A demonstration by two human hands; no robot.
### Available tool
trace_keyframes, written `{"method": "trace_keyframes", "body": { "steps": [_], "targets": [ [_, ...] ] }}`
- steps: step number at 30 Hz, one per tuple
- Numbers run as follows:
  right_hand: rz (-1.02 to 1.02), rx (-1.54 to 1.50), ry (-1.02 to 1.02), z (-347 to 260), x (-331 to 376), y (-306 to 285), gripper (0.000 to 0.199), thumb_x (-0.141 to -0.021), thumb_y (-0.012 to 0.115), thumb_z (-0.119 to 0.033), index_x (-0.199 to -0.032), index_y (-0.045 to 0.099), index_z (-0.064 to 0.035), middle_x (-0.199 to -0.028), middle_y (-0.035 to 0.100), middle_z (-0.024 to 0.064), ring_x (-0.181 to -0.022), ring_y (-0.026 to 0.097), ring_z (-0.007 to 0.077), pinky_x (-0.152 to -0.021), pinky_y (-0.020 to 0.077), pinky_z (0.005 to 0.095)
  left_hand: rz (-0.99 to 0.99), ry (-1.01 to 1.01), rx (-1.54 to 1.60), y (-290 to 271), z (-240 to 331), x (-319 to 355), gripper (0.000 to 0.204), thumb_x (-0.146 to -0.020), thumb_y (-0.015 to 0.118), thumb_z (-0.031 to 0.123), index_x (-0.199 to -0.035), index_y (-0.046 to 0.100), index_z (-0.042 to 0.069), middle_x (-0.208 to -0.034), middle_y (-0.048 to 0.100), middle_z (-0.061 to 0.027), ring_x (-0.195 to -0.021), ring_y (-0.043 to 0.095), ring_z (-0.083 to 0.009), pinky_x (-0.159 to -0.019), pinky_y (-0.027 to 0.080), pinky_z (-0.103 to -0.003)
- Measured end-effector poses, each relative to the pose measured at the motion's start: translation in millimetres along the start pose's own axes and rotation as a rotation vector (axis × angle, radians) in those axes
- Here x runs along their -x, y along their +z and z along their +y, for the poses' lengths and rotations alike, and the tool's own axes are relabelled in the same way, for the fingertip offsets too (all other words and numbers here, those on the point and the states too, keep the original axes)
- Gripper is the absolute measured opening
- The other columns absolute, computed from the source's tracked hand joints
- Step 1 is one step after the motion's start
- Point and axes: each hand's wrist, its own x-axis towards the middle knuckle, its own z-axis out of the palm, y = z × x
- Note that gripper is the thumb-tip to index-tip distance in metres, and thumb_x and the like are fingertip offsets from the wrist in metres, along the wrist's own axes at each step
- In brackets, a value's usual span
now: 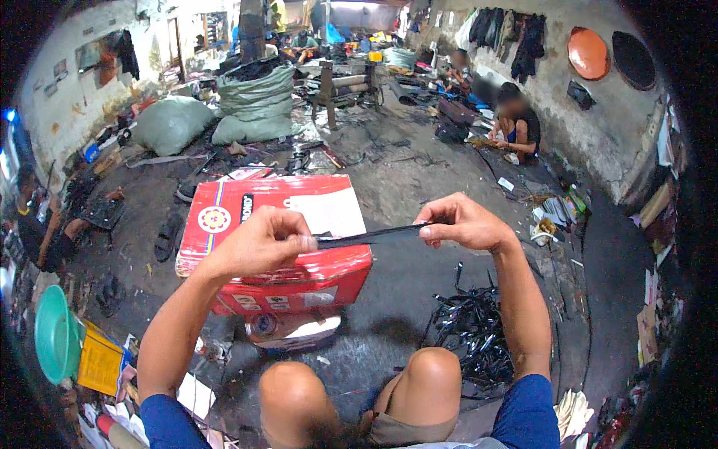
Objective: The person sits on the floor and uses a knife to strip the black outer sheath from a bundle of cables. After stripping several pieces, the person uses a small cylindrical object to rub or clean the stripped cable ends.
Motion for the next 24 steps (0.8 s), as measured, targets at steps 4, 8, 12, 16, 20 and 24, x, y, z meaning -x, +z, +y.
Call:
{"method": "trace_keyframes", "body": {
  "steps": [4,8,12,16,20,24],
  "targets": [
    [-0.004,0.061,-0.04,-30.7,27.4,-0.4,0.023,-0.089,0.075,-0.021,-0.1,0.071,-0.0017,-0.082,0.066,-0.0014,-0.074,0.059,0.007,-0.067,0.0479,0.0255,-0.176,0.049,-0.063,36.2,29.6,1.7,0.028,-0.094,0.07,0.02,-0.114,0.065,0.002,-0.088,0.072,-0.0075,-0.078,0.069,-0.0136,-0.069,0.055,-0.03],
    [0.115,0.212,-0.133,-41.9,77.2,-0.5,0.033,-0.087,0.076,-0.025,-0.109,0.068,-0.0017,-0.099,0.069,0.0033,-0.092,0.062,0.0131,-0.082,0.0505,0.0308,-0.317,-0.023,0.285,102.1,67.7,-22.0,0.022,-0.096,0.066,0.015,-0.111,0.064,-0.001,-0.082,0.07,-0.0091,-0.068,0.067,-0.0135,-0.062,0.055,-0.027],
    [0.989,0.81,-0.288,-9.3,169.1,22.8,0.038,-0.085,0.078,-0.02,-0.118,0.066,-0.0039,-0.113,0.066,0.0081,-0.103,0.061,0.0178,-0.094,0.0494,0.0337,-0.284,-0.001,0.312,173.0,85.6,-51.9,0.013,-0.095,0.063,0.006,-0.105,0.063,-0.003,-0.081,0.069,-0.0098,-0.067,0.067,-0.0153,-0.062,0.056,-0.028],
    [1.358,0.066,0.01,78.4,297.1,101.8,0.024,-0.091,0.074,-0.013,-0.112,0.067,-0.0039,-0.096,0.066,-0.0009,-0.085,0.058,0.0057,-0.077,0.0488,0.0241,-0.194,0.027,0.323,212.1,71.9,-76.7,0.011,-0.092,0.065,0.006,-0.1,0.059,0.002,-0.084,0.064,-0.0086,-0.071,0.068,-0.0185,-0.058,0.058,-0.031],
    [1.7,0.192,0.703,170.1,452.1,271.8,0.029,-0.087,0.073,-0.019,-0.111,0.068,-0.0048,-0.097,0.071,0.0102,-0.081,0.068,0.0201,-0.079,0.0548,0.0353,-0.045,0.031,0.286,289.8,100.3,-63.7,0.011,-0.093,0.066,0.012,-0.096,0.057,0.006,-0.082,0.06,-0.0041,-0.077,0.063,-0.0153,-0.065,0.055,-0.029],
    [2.152,0.092,1.424,181.2,579.4,430.5,0.028,-0.086,0.071,-0.022,-0.11,0.069,-0.0074,-0.1,0.071,0.0159,-0.096,0.069,0.0328,-0.085,0.0537,0.042,-0.424,0.149,0.183,305.1,77.1,-101.9,0.011,-0.095,0.065,0.017,-0.094,0.058,0.008,-0.08,0.059,-0.0022,-0.074,0.059,-0.0126,-0.068,0.051,-0.028]
  ]
}}
